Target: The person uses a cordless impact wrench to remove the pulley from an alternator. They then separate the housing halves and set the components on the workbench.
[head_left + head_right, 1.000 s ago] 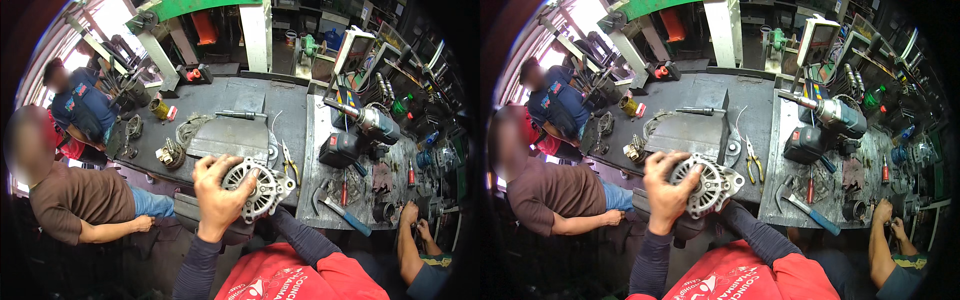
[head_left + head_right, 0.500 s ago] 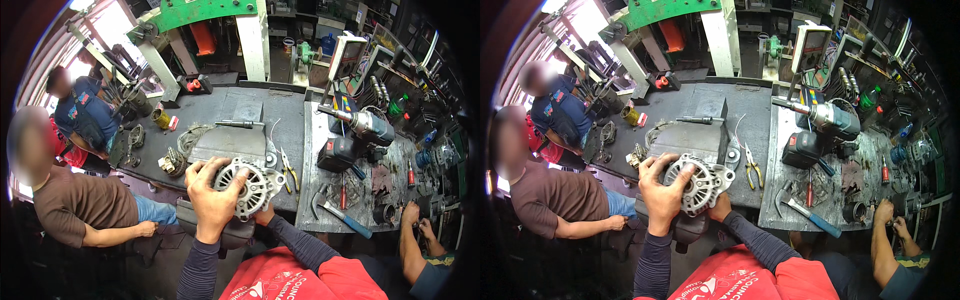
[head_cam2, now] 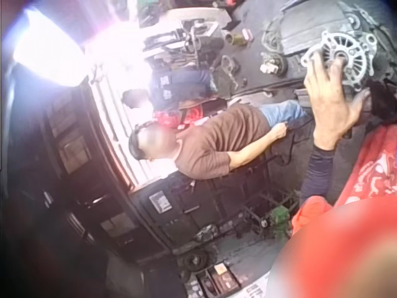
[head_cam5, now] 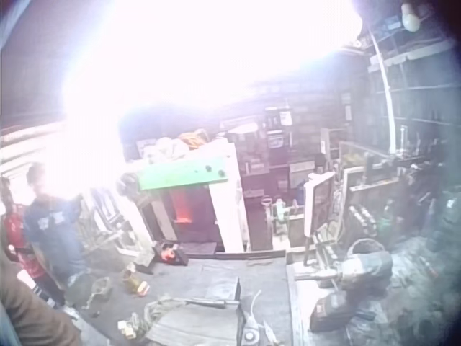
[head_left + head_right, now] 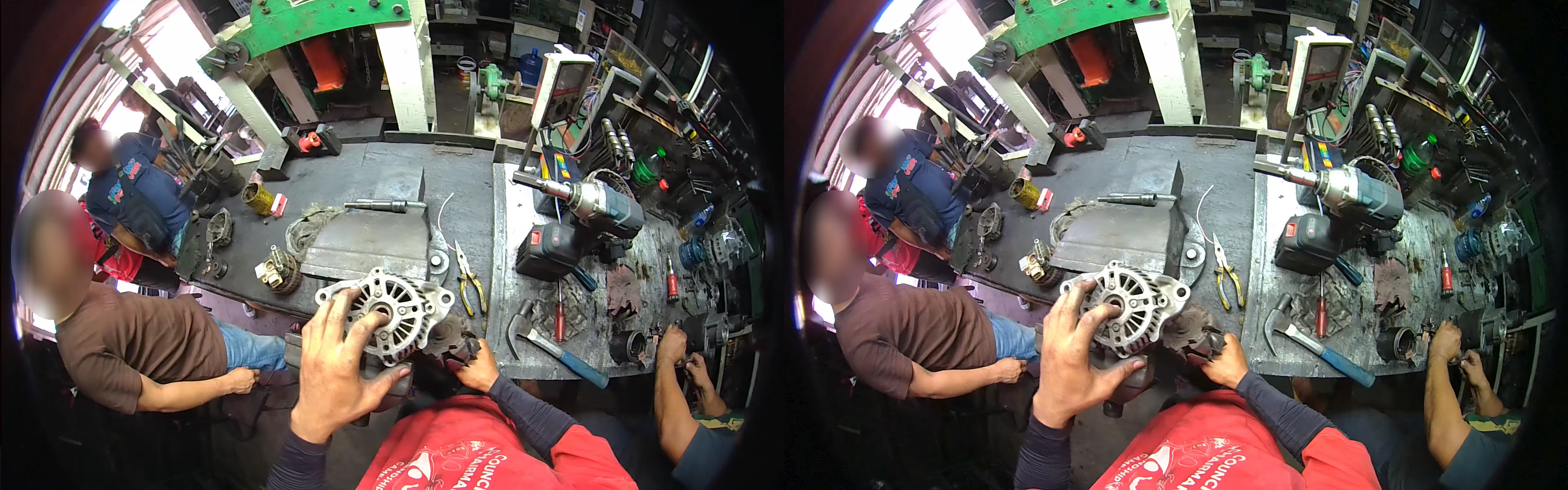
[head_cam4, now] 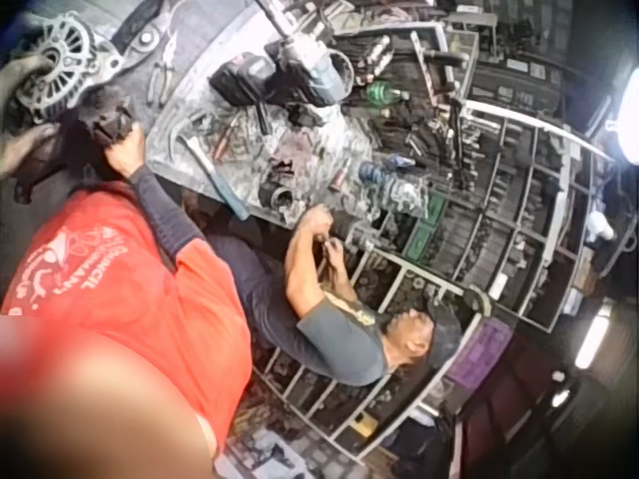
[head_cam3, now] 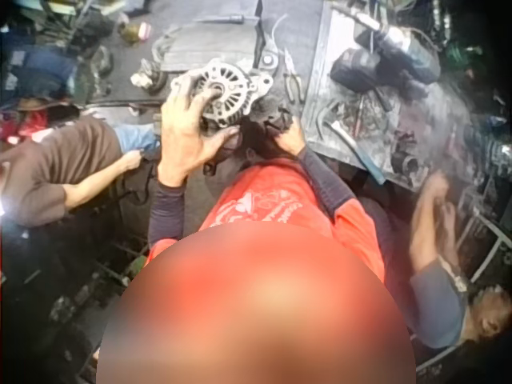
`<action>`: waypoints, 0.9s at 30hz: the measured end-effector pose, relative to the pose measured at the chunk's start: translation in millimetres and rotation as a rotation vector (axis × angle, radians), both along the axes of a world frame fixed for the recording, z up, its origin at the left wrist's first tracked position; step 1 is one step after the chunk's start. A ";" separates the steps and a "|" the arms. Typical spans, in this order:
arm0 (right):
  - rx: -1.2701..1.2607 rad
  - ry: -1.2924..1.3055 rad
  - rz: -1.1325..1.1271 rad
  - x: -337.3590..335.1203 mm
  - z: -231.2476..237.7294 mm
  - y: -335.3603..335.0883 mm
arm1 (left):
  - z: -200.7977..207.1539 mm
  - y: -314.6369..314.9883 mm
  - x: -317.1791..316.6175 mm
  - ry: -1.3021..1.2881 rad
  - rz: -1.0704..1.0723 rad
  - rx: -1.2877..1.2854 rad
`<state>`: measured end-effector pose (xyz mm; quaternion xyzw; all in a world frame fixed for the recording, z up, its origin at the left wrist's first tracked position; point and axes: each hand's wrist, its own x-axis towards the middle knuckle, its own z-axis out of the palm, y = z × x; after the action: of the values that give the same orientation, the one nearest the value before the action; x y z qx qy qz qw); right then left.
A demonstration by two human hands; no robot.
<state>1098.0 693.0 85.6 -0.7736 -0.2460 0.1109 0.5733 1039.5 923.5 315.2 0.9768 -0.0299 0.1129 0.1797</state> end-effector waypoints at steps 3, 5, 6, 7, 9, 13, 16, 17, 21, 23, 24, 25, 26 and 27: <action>-0.034 0.052 -0.063 -7.9 15.1 -21.2 | 5.5 -2.2 4.3 0.026 -0.006 0.039; -0.122 0.106 -0.134 -11.1 27.8 -37.2 | 8.5 -2.5 10.9 0.025 -0.039 0.071; -0.220 0.199 -0.143 -11.6 33.5 -45.4 | 9.4 -1.9 13.9 -0.008 -0.058 0.070; -0.334 0.261 -0.147 -12.1 38.6 -53.9 | 9.0 -1.1 16.2 -0.026 -0.071 0.028; -0.513 0.195 -0.140 -8.1 42.5 -60.4 | 4.7 2.3 16.7 -0.077 -0.057 0.026; -0.323 0.006 -0.180 -0.2 54.5 -73.9 | -13.9 19.2 0.2 -0.203 0.126 -0.623; -0.217 -0.176 -0.224 12.9 78.8 -83.4 | -26.0 34.4 -25.5 -0.570 0.380 -1.429; -0.340 -0.343 -0.237 17.6 90.9 -89.4 | -27.0 39.9 -35.3 -0.671 0.261 -1.649; -0.235 -0.357 -0.073 52.5 130.8 -87.3 | -32.4 46.7 -69.6 -0.811 0.436 -1.930; -0.228 -0.466 -0.053 69.1 143.3 -79.1 | -40.4 44.1 -80.1 -0.704 0.510 -1.942; -0.243 -0.518 -0.038 76.9 147.3 -73.0 | -45.1 43.5 -83.9 -0.667 0.535 -1.957; -0.245 -0.566 -0.040 83.4 149.7 -65.4 | -50.7 43.6 -86.2 -0.657 0.607 -1.924; -0.248 -0.611 -0.044 89.3 151.4 -56.9 | -55.7 45.0 -87.8 -0.621 0.620 -1.929; -0.235 -0.630 -0.045 94.4 152.8 -47.6 | -60.5 46.2 -88.9 -0.577 0.541 -1.969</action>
<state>1192.5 645.4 238.4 -0.8360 -0.3794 -0.1189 0.3782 950.5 969.7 254.7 0.3111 0.2517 0.3510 0.8466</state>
